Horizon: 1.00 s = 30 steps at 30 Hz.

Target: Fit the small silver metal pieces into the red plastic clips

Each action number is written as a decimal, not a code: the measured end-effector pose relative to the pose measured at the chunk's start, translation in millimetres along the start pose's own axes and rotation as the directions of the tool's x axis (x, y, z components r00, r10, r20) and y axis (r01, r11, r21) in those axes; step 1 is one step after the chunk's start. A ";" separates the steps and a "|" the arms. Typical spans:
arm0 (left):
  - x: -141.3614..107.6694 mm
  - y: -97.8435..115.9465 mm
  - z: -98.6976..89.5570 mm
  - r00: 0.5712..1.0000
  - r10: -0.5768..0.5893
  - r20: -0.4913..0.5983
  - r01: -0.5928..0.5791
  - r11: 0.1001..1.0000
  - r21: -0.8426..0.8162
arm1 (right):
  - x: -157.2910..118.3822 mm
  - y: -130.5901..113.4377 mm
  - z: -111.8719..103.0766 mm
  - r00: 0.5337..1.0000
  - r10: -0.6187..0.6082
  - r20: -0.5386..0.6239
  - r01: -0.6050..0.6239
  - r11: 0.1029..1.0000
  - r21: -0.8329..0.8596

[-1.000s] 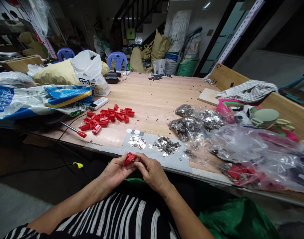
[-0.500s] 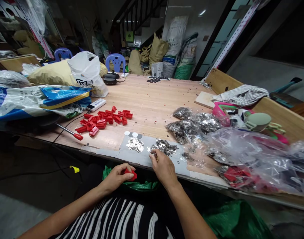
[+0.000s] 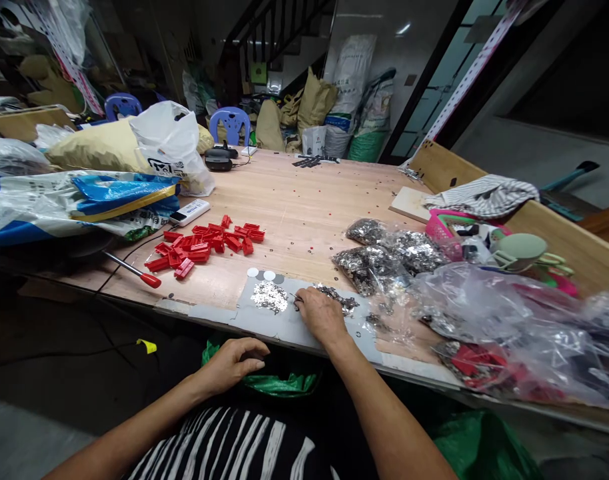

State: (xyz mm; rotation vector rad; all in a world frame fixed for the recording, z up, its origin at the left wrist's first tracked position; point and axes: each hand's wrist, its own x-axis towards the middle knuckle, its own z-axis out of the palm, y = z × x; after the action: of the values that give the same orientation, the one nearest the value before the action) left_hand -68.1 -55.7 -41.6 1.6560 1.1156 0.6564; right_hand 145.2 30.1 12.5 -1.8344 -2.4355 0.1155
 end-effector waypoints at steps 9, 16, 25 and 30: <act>31.0 27.1 4.7 0.976 0.097 -0.195 -0.105 0.994 -0.031 | -12.6 4.3 -6.2 0.999 0.017 -0.043 -0.002 0.939 0.344; 63.8 41.1 17.0 0.912 0.272 -0.307 -0.241 0.961 0.134 | -26.5 -7.0 -5.9 0.997 0.012 -0.078 0.025 0.893 0.450; 67.4 46.0 18.7 0.915 0.197 -0.352 -0.195 0.980 0.040 | -31.2 -10.0 0.4 0.987 0.072 -0.145 0.016 0.846 0.533; 66.2 46.6 21.6 0.904 0.174 -0.390 -0.164 0.985 0.060 | -31.3 -8.4 3.2 0.984 0.096 -0.147 0.005 0.823 0.569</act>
State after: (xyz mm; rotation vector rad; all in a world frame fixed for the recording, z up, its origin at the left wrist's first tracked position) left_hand -5.0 -9.2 -11.9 1.6992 1.2721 1.1314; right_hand 145.4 -2.4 9.5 -1.5488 -1.9457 0.5947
